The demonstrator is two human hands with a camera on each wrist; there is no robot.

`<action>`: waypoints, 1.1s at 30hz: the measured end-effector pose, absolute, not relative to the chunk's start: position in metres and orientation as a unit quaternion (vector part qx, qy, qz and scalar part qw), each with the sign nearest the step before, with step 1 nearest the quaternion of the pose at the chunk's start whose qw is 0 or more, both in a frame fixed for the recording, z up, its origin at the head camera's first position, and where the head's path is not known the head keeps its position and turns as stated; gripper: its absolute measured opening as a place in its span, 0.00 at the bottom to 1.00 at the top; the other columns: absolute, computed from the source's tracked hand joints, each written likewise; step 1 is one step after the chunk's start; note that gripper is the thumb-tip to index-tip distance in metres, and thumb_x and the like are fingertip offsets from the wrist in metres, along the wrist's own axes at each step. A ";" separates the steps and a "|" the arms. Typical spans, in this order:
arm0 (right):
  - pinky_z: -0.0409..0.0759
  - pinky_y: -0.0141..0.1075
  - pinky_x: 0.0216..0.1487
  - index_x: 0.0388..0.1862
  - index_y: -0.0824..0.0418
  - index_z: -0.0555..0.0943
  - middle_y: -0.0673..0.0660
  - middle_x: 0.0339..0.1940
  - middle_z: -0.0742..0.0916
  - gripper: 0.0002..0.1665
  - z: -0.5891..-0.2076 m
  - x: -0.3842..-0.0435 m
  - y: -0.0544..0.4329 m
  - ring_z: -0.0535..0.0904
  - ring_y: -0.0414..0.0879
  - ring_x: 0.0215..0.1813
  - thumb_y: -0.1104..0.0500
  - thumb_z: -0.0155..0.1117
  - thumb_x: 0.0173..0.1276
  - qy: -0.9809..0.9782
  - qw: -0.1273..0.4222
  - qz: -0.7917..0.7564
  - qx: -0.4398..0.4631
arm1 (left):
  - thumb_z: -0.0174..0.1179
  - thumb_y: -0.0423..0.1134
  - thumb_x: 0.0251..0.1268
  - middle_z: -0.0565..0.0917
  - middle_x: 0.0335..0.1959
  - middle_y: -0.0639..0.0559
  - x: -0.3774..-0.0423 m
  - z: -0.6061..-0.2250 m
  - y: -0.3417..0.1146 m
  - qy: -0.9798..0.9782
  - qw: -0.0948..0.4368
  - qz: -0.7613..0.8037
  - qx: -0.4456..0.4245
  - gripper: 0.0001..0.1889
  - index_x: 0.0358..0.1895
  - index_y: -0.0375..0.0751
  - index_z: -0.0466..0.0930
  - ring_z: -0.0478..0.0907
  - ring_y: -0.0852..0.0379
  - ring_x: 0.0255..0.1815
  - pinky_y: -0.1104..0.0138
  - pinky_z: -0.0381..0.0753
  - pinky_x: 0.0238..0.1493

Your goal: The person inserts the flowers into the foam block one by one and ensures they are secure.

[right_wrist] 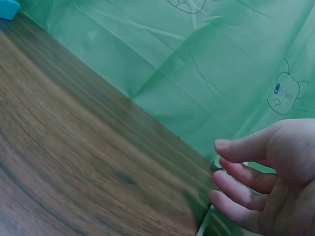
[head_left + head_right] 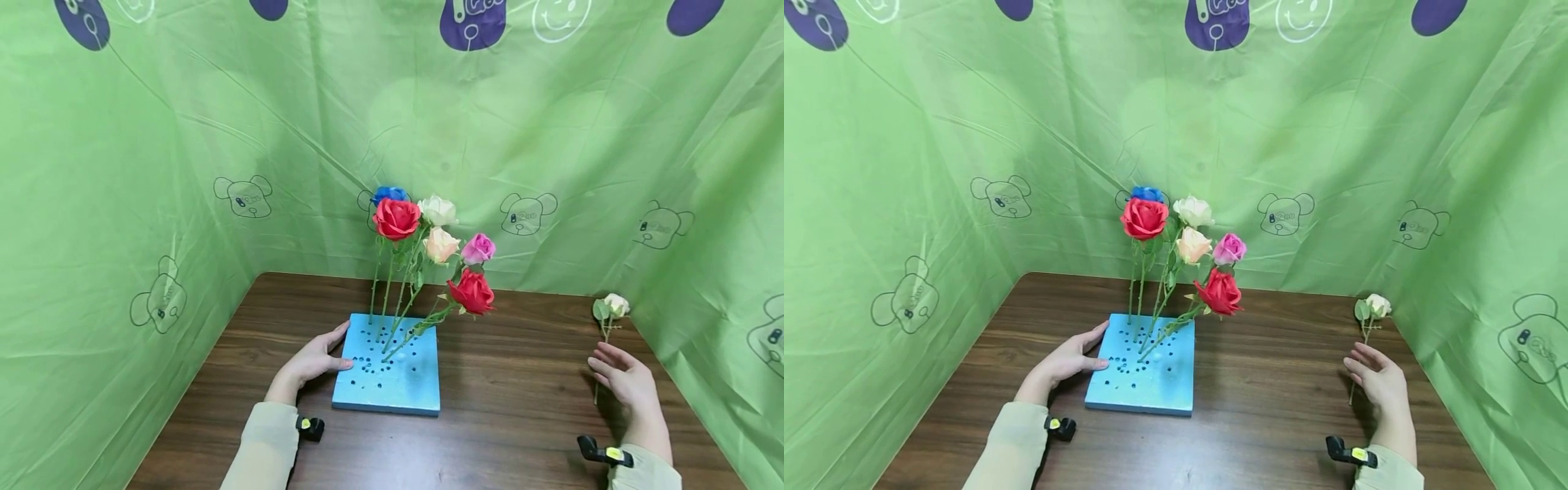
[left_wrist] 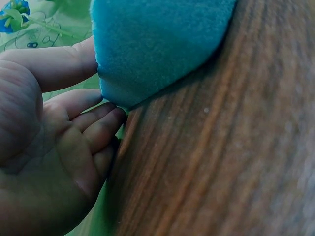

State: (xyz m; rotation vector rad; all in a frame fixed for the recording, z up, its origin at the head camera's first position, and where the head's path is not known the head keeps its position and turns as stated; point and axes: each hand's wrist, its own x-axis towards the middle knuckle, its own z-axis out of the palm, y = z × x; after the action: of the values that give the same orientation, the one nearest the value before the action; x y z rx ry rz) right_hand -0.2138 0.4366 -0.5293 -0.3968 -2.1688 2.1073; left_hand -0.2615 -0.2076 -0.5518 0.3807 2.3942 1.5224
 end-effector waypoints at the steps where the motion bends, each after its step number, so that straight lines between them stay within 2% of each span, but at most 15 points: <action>1: 0.86 0.26 0.44 0.48 0.34 0.84 0.30 0.40 0.88 0.25 -0.530 -0.213 0.438 0.86 0.26 0.42 0.68 0.74 0.73 -0.712 0.048 0.688 -0.134 | 0.78 0.43 0.65 0.53 0.88 0.47 -0.262 -0.552 -0.208 0.828 0.139 0.527 0.132 0.54 0.88 0.46 0.52 0.45 0.46 0.88 0.43 0.49 0.84; 4: 0.86 0.25 0.43 0.53 0.38 0.82 0.28 0.39 0.86 0.24 -0.530 -0.211 0.442 0.85 0.25 0.42 0.68 0.73 0.73 -0.729 0.055 0.665 -0.152 | 0.78 0.43 0.65 0.53 0.88 0.47 -0.262 -0.552 -0.208 0.828 0.139 0.526 0.134 0.54 0.88 0.46 0.52 0.45 0.46 0.88 0.43 0.49 0.84; 6: 0.85 0.25 0.43 0.61 0.45 0.81 0.26 0.39 0.85 0.24 -0.531 -0.211 0.443 0.84 0.24 0.41 0.67 0.73 0.73 -0.745 0.059 0.644 -0.163 | 0.78 0.43 0.65 0.53 0.88 0.47 -0.263 -0.552 -0.208 0.828 0.137 0.526 0.135 0.54 0.88 0.46 0.52 0.44 0.46 0.88 0.43 0.49 0.84; 11: 0.85 0.24 0.44 0.77 0.63 0.71 0.26 0.38 0.83 0.36 -0.534 -0.213 0.446 0.81 0.21 0.41 0.67 0.72 0.74 -0.759 0.051 0.622 -0.186 | 0.78 0.43 0.64 0.54 0.88 0.47 -0.263 -0.554 -0.208 0.829 0.135 0.526 0.136 0.54 0.88 0.45 0.53 0.45 0.46 0.88 0.44 0.49 0.84; 18: 0.84 0.23 0.44 0.84 0.73 0.59 0.28 0.40 0.82 0.47 -0.538 -0.217 0.444 0.78 0.19 0.39 0.65 0.72 0.74 -0.783 0.044 0.582 -0.215 | 0.78 0.42 0.65 0.53 0.88 0.47 -0.263 -0.555 -0.208 0.829 0.136 0.527 0.129 0.54 0.88 0.47 0.52 0.44 0.45 0.88 0.42 0.48 0.83; 21: 0.82 0.22 0.42 0.84 0.73 0.60 0.34 0.42 0.86 0.47 -0.540 -0.218 0.444 0.77 0.18 0.37 0.64 0.73 0.74 -0.798 0.041 0.554 -0.234 | 0.78 0.42 0.64 0.53 0.88 0.48 -0.261 -0.554 -0.207 0.831 0.138 0.525 0.121 0.54 0.88 0.48 0.52 0.44 0.44 0.88 0.41 0.48 0.83; 24: 0.77 0.20 0.40 0.82 0.73 0.63 0.48 0.47 0.92 0.46 -0.542 -0.218 0.444 0.73 0.16 0.35 0.59 0.75 0.73 -0.827 0.039 0.504 -0.246 | 0.78 0.43 0.64 0.53 0.88 0.50 -0.260 -0.554 -0.208 0.834 0.141 0.521 0.116 0.54 0.88 0.50 0.52 0.44 0.46 0.88 0.41 0.49 0.83; 28: 0.72 0.21 0.40 0.78 0.72 0.70 0.63 0.56 0.91 0.45 -0.542 -0.219 0.442 0.69 0.16 0.34 0.50 0.77 0.72 -0.863 0.046 0.434 -0.253 | 0.78 0.43 0.64 0.53 0.88 0.50 -0.259 -0.555 -0.209 0.835 0.140 0.519 0.117 0.54 0.88 0.50 0.52 0.44 0.46 0.88 0.42 0.49 0.83; 30: 0.71 0.26 0.45 0.76 0.72 0.72 0.66 0.58 0.90 0.45 -0.541 -0.219 0.441 0.76 0.24 0.40 0.47 0.77 0.71 -0.879 0.049 0.402 -0.252 | 0.78 0.43 0.64 0.53 0.88 0.50 -0.259 -0.555 -0.209 0.834 0.138 0.521 0.119 0.54 0.88 0.49 0.53 0.44 0.46 0.88 0.41 0.48 0.83; 32: 0.74 0.35 0.54 0.75 0.73 0.72 0.69 0.60 0.88 0.44 -0.540 -0.219 0.439 0.84 0.42 0.49 0.48 0.76 0.71 -0.890 0.048 0.381 -0.248 | 0.79 0.44 0.64 0.54 0.88 0.52 -0.260 -0.553 -0.208 0.831 0.139 0.524 0.121 0.54 0.88 0.50 0.53 0.45 0.47 0.88 0.42 0.48 0.84; 33: 0.74 0.42 0.58 0.75 0.74 0.72 0.70 0.61 0.87 0.44 -0.539 -0.219 0.438 0.84 0.52 0.55 0.49 0.76 0.72 -0.894 0.048 0.373 -0.245 | 0.79 0.44 0.64 0.54 0.88 0.52 -0.260 -0.552 -0.207 0.831 0.139 0.525 0.121 0.54 0.88 0.50 0.53 0.45 0.48 0.88 0.43 0.48 0.84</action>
State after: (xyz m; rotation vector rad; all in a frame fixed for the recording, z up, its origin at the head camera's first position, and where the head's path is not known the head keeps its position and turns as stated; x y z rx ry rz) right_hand -0.2193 0.4380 -0.5388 -0.7455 -2.7250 1.1358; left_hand -0.2601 -0.2075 -0.5523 0.3488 2.4012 1.5183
